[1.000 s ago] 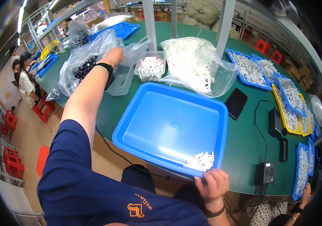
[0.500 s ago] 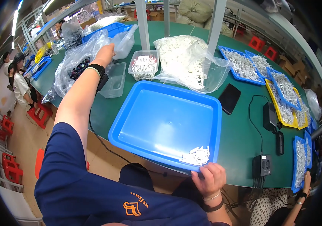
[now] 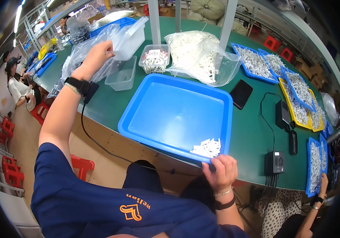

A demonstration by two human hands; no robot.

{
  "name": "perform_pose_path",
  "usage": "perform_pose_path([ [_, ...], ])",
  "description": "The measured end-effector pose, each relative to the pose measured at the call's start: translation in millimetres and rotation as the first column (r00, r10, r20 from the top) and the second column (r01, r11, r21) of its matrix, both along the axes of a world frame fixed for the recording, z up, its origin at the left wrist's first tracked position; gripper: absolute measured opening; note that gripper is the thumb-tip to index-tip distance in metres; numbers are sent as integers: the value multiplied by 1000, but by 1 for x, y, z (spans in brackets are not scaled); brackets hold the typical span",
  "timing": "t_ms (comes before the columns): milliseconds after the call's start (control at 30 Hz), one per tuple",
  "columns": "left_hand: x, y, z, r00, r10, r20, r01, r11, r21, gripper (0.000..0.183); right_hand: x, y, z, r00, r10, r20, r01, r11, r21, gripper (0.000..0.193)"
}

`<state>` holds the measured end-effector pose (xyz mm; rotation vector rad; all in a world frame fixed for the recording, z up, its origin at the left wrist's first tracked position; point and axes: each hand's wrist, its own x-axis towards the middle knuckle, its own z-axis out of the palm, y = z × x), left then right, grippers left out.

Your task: The person picks up white plastic pieces from a container and places them onto a blue tray before picking up a black electronic device to connect a cable to it.

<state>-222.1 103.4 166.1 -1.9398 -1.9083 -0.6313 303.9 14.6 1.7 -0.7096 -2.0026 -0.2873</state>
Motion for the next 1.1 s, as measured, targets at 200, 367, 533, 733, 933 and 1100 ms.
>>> perform_pose_path([
  [200,20,-49,-24,999,46,-19,-48,993,-105,23,0,0,0,1000,-11,2,11,1000,-5,31],
  [367,27,-63,-33,996,72,-61,-79,988,-135,21,-2,-1,3,1000,-9,-7,9,1000,-7,30],
  [533,25,-60,-46,993,-8,-117,-25,959,-282,20,-1,-3,3,1000,-12,-7,12,1000,-9,30],
  [733,31,-62,-61,956,21,294,76,945,-317,19,-1,-2,2,1000,-23,-7,23,1000,-8,31],
  [933,26,-73,-68,962,-130,239,178,965,-192,17,0,-1,0,1000,-16,-5,16,1000,-7,32],
  [1100,22,-63,-60,938,-56,343,166,940,-299,18,1,-1,0,1000,-19,-7,19,1000,-6,33],
])
